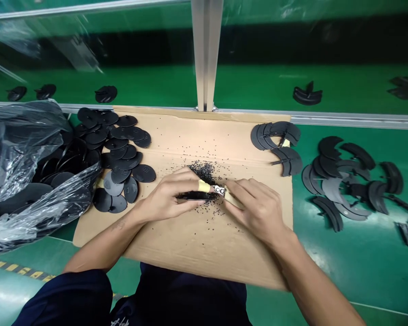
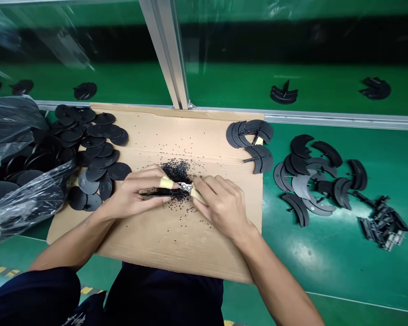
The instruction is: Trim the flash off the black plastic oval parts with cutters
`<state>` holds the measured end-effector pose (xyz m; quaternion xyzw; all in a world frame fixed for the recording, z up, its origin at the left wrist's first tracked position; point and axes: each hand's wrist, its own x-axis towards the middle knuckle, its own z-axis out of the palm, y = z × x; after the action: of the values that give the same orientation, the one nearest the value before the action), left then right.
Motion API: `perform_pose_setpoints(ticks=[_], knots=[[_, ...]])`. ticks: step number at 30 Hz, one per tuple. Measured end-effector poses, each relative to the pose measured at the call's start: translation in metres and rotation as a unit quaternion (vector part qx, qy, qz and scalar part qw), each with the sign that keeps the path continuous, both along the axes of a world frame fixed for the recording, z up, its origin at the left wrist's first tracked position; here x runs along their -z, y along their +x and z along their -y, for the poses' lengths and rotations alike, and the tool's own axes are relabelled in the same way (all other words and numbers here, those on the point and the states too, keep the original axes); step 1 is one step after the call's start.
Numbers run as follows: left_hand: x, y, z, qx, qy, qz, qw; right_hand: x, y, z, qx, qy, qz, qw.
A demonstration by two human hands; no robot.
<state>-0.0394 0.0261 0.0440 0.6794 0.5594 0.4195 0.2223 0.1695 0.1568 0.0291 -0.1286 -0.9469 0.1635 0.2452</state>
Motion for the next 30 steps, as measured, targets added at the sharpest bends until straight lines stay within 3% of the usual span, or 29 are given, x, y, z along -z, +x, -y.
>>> perform_pose_setpoints(ticks=[3, 6, 9, 12, 16, 18, 23, 30], knots=[[0.002, 0.001, -0.002, -0.01, 0.009, -0.05, 0.999, 0.001, -0.001, 0.001, 0.002, 0.007, 0.018, 1.0], [0.004, 0.001, -0.001, -0.042, 0.032, -0.031, 0.998, 0.001, -0.001, 0.001, 0.025, -0.024, 0.012, 0.999], [0.006, 0.003, 0.002, -0.122, 0.017, 0.021, 0.992, -0.003, 0.001, 0.001, 0.029, -0.088, -0.023, 0.995], [0.012, 0.012, 0.003, -0.198, -0.019, 0.115, 0.973, -0.009, 0.003, 0.002, -0.032, -0.177, -0.057, 0.982], [0.022, 0.022, -0.005, -0.156, -0.018, 0.258, 0.953, -0.008, 0.004, 0.004, -0.052, -0.155, -0.072, 0.984], [0.025, 0.022, -0.009, -0.133, -0.026, 0.23, 0.964, -0.004, 0.003, 0.003, -0.049, -0.098, -0.1, 0.989], [0.021, 0.012, -0.014, -0.074, 0.018, 0.043, 0.996, 0.006, -0.001, 0.0, -0.093, 0.037, -0.112, 0.989], [0.01, 0.0, -0.016, -0.037, 0.025, -0.141, 0.989, 0.006, -0.005, -0.001, -0.103, 0.085, -0.107, 0.985]])
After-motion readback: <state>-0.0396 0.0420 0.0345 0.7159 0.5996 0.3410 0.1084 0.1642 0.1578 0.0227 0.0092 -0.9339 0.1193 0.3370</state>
